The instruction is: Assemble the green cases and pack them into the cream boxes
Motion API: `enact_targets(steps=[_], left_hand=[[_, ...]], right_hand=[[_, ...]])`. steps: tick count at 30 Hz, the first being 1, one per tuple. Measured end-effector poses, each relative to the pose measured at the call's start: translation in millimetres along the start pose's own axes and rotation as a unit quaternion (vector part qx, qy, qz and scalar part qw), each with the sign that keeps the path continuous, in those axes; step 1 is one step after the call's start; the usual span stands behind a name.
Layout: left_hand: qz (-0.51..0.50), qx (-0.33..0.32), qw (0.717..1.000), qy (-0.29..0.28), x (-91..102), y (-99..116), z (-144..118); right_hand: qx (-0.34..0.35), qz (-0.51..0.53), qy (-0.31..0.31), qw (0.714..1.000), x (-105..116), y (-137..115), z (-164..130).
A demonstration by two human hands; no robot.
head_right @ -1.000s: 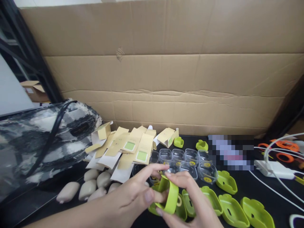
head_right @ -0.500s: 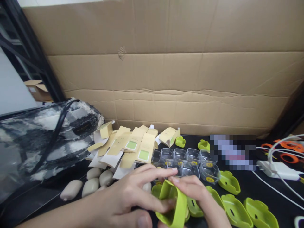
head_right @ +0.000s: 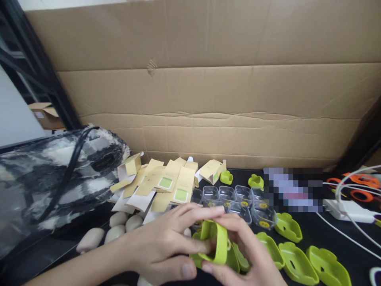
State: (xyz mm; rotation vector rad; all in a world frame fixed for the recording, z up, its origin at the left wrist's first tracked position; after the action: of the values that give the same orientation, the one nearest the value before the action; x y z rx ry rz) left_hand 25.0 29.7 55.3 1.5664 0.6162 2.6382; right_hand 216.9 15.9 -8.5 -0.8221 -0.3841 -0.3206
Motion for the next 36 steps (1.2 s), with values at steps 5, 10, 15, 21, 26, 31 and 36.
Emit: enact_targets(steps=[5, 10, 15, 21, 26, 31, 36], left_hand=[[0.02, 0.0, 1.0, 0.015, -6.7, -6.8, -4.4], [0.111, -0.031, 0.985, 0.125, 5.9, -3.6, -7.8], [0.133, -0.041, 0.96, 0.242, 22.3, -1.1, -9.9], [0.184, -0.058, 0.946, 0.26, 19.9, -1.9, -9.1], [0.247, -0.045, 0.929, 0.271, 22.1, -3.1, -8.5], [0.302, -0.049, 0.925, 0.223, 32.3, -10.7, -7.3], [0.262, 0.032, 0.956, 0.13, 27.6, -24.5, -6.3]], right_hand=[[-0.081, 0.07, 0.008, 0.994, -12.6, 0.2, -0.9], [0.016, -0.116, 0.0, 0.993, 22.6, 13.4, 37.0], [-0.058, -0.23, -0.044, 0.97, 64.2, 68.6, 119.3], [-0.106, -0.365, -0.216, 0.899, 62.0, 129.3, 170.9], [-0.113, -0.403, -0.321, 0.849, 49.6, 143.8, 173.0], [-0.087, -0.407, -0.347, 0.841, 45.3, 141.4, 170.8], [-0.053, -0.376, -0.32, 0.868, 33.7, 135.6, 167.3]])
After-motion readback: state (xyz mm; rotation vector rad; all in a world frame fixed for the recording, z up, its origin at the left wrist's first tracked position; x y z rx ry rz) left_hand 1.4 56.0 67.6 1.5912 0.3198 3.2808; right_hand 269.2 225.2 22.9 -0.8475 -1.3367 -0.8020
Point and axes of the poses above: each hand's wrist, its own z-axis towards the middle knuckle, its own x-axis out of the back of the hand, y = z × x, the point moved 2 cm from there along z, towards the middle knuckle, and after that the axes turned 9 degrees about -z, right-handed, at the moved point
